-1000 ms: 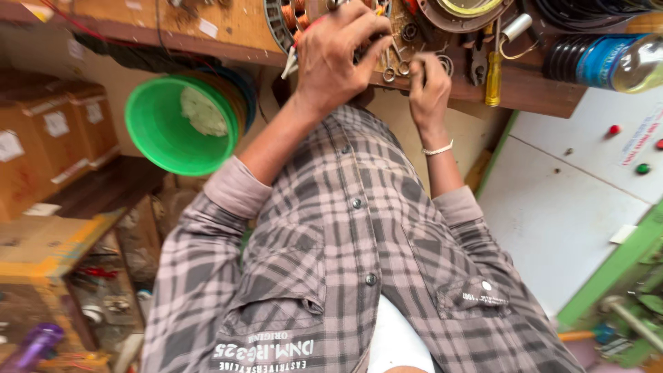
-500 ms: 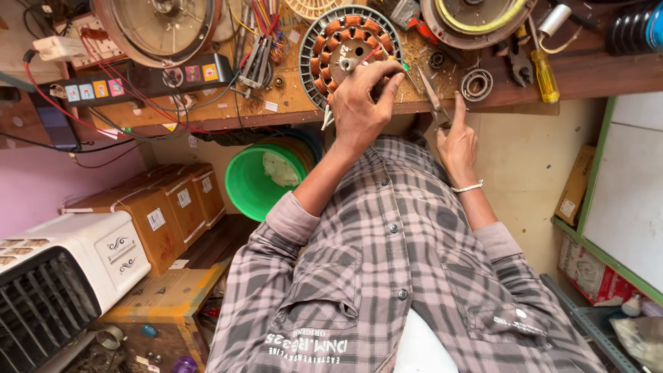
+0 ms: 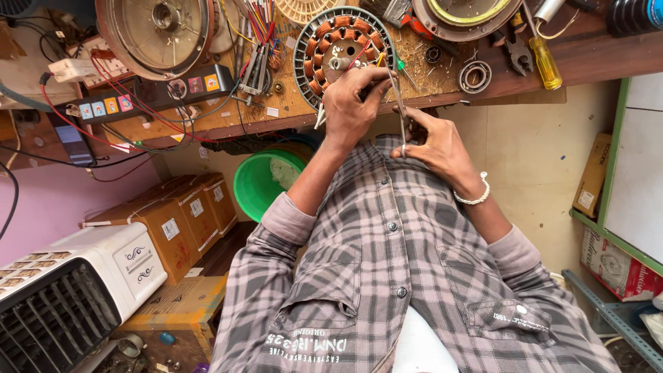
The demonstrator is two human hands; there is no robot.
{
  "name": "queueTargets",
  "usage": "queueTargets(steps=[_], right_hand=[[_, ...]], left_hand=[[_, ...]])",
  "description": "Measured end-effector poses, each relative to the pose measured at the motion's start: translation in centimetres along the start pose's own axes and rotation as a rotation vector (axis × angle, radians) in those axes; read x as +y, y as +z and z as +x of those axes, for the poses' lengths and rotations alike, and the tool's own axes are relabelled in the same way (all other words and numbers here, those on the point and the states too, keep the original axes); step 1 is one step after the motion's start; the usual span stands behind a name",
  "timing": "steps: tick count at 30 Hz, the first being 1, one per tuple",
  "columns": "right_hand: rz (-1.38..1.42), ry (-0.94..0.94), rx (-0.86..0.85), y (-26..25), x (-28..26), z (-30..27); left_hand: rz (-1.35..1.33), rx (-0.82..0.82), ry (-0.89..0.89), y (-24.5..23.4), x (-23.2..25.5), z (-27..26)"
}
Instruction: The person works on an electrical motor stator, stripping and twisting wires, and using pliers to manipulate connections. The task involves handling multiple colored wires and tools on a cluttered workbench.
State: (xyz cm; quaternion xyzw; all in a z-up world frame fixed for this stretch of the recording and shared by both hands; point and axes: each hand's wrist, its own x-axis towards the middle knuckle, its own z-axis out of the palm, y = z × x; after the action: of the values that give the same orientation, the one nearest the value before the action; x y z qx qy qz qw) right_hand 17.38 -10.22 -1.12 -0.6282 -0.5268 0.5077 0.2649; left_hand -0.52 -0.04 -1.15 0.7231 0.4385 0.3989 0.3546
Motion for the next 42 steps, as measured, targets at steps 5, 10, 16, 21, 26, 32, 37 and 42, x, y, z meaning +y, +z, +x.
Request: queueTargets(steps=[5,10,16,21,26,32,37,42], right_hand=[[0.006,-0.037,-0.001,-0.4,-1.1,-0.3],[-0.065,-0.102,0.036,-0.9,0.4,-0.4],[-0.093,-0.08,0.052,-3.7,2.5,-1.7],[-0.166,-0.119,-0.076,-5.0,4.1,1.1],[-0.206,-0.193,-0.107,-4.1,4.4,3.9],[-0.182,-0.266,-0.091,-3.8,3.1,3.6],[-0.197,-0.314,-0.065,-4.5,2.0,3.3],[-0.174,-0.311,-0.091,-4.9,2.2,3.2]], left_hand=[[-0.016,0.037,-0.032,0.2,0.1,-0.5],[-0.014,0.06,-0.039,0.3,0.6,-0.2],[-0.013,0.132,0.046,0.5,1.1,0.0],[0.292,0.166,-0.053,1.2,2.0,0.2],[0.434,0.118,-0.117,2.0,2.6,1.0],[0.257,0.169,-0.114,1.9,2.5,0.4],[0.221,0.167,-0.187,2.1,2.5,0.5],[0.177,0.166,-0.161,2.1,2.6,0.3]])
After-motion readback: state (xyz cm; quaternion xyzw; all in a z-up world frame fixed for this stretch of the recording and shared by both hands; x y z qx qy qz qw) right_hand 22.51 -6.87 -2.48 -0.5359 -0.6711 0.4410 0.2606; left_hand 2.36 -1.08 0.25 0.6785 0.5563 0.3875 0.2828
